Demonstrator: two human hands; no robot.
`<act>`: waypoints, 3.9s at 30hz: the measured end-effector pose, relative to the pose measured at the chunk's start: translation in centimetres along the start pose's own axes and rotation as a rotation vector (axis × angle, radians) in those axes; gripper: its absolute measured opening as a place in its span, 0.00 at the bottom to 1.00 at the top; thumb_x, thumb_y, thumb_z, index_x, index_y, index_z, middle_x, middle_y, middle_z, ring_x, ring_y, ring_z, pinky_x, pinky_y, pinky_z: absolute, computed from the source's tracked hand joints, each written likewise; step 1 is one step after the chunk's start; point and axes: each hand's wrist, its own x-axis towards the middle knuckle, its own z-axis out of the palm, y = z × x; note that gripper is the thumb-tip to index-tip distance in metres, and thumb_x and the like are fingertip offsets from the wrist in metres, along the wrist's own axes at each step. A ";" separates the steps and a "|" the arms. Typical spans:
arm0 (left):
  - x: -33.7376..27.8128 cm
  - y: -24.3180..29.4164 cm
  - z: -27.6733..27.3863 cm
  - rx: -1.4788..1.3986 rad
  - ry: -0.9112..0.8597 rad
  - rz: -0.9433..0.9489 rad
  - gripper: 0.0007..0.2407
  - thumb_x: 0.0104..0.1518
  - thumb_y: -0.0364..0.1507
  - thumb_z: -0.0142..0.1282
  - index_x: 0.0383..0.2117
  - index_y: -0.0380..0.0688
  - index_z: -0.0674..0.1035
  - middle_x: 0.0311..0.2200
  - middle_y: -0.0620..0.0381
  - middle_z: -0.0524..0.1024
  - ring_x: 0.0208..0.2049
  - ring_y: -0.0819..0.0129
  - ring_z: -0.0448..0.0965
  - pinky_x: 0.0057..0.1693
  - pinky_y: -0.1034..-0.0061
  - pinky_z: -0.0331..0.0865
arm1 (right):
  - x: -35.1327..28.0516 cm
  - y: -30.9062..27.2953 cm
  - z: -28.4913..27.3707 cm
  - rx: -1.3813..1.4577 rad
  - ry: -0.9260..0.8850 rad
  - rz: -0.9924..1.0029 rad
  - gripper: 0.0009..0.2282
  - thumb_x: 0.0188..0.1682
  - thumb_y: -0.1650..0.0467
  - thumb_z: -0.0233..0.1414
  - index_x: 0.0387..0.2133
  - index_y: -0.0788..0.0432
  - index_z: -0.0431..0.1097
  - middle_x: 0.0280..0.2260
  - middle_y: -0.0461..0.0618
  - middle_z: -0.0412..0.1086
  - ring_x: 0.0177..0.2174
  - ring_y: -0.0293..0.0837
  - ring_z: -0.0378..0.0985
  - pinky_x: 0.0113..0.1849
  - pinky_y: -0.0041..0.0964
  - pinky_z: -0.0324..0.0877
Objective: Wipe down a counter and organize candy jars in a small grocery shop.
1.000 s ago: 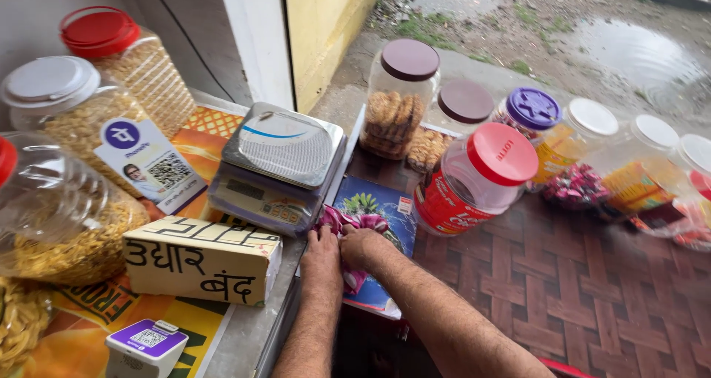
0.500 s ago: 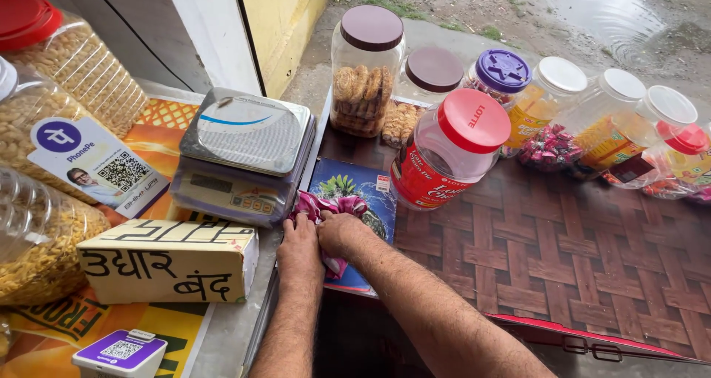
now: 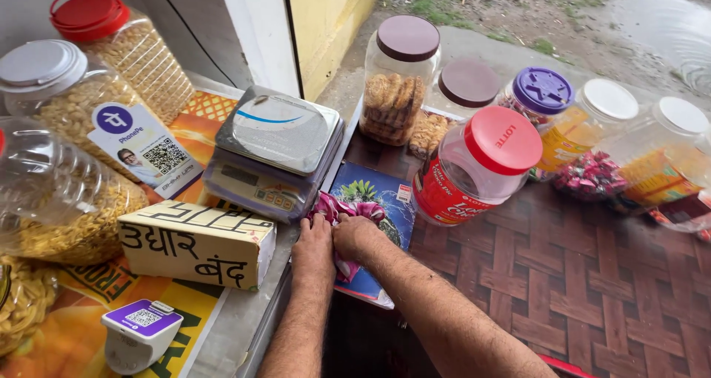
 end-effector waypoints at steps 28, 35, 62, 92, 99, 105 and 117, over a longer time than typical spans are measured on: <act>0.5 0.7 1.3 -0.020 -0.009 -0.069 0.26 0.48 0.23 0.69 0.54 0.41 0.70 0.56 0.55 0.64 0.61 0.60 0.64 0.57 0.76 0.75 | -1.4 0.5 0.3 -0.157 0.070 -0.105 0.17 0.55 0.64 0.50 0.51 0.65 0.71 0.51 0.53 0.73 0.55 0.49 0.69 0.51 0.45 0.75; 1.0 0.4 6.2 -0.132 0.194 -0.072 0.17 0.54 0.23 0.60 0.50 0.41 0.73 0.54 0.52 0.66 0.59 0.58 0.68 0.57 0.72 0.76 | -0.9 0.8 2.7 -0.067 0.330 -0.069 0.15 0.52 0.67 0.52 0.51 0.60 0.70 0.47 0.60 0.72 0.48 0.53 0.75 0.46 0.49 0.76; -1.5 -21.6 4.2 -0.570 0.732 -0.680 0.31 0.62 0.40 0.54 0.66 0.31 0.59 0.64 0.33 0.57 0.60 0.42 0.63 0.60 0.53 0.67 | -1.3 -11.7 -2.7 0.944 0.631 0.049 0.34 0.41 0.73 0.54 0.65 0.52 0.53 0.54 0.66 0.66 0.56 0.60 0.69 0.58 0.52 0.65; -4.9 -23.8 0.2 -1.296 0.877 -0.530 0.10 0.61 0.28 0.49 0.39 0.44 0.86 0.31 0.55 0.83 0.33 0.69 0.81 0.43 0.74 0.73 | -8.4 -10.2 -6.8 1.087 0.997 0.429 0.18 0.51 0.66 0.48 0.56 0.51 0.64 0.45 0.57 0.74 0.47 0.55 0.78 0.49 0.54 0.70; -5.8 -23.1 1.0 -1.639 0.766 -0.487 0.13 0.58 0.32 0.50 0.43 0.44 0.83 0.40 0.55 0.82 0.40 0.73 0.81 0.46 0.78 0.74 | -8.7 -9.4 -6.5 1.013 1.066 0.338 0.18 0.51 0.70 0.48 0.56 0.54 0.63 0.44 0.60 0.73 0.48 0.57 0.76 0.50 0.55 0.69; -6.4 -22.5 1.9 -1.939 0.334 -0.529 0.26 0.57 0.50 0.39 0.48 0.41 0.78 0.45 0.50 0.80 0.45 0.61 0.80 0.49 0.61 0.75 | -9.4 -9.8 -7.1 1.055 1.058 0.326 0.16 0.55 0.68 0.47 0.56 0.54 0.62 0.45 0.59 0.70 0.47 0.55 0.76 0.49 0.54 0.70; -10.6 -20.1 -1.9 -2.042 0.272 -0.346 0.41 0.39 0.52 0.63 0.61 0.57 0.58 0.55 0.48 0.69 0.55 0.54 0.75 0.54 0.48 0.75 | -7.5 -9.3 -7.4 0.798 1.212 0.268 0.22 0.53 0.75 0.44 0.61 0.48 0.62 0.47 0.57 0.70 0.45 0.54 0.72 0.49 0.55 0.69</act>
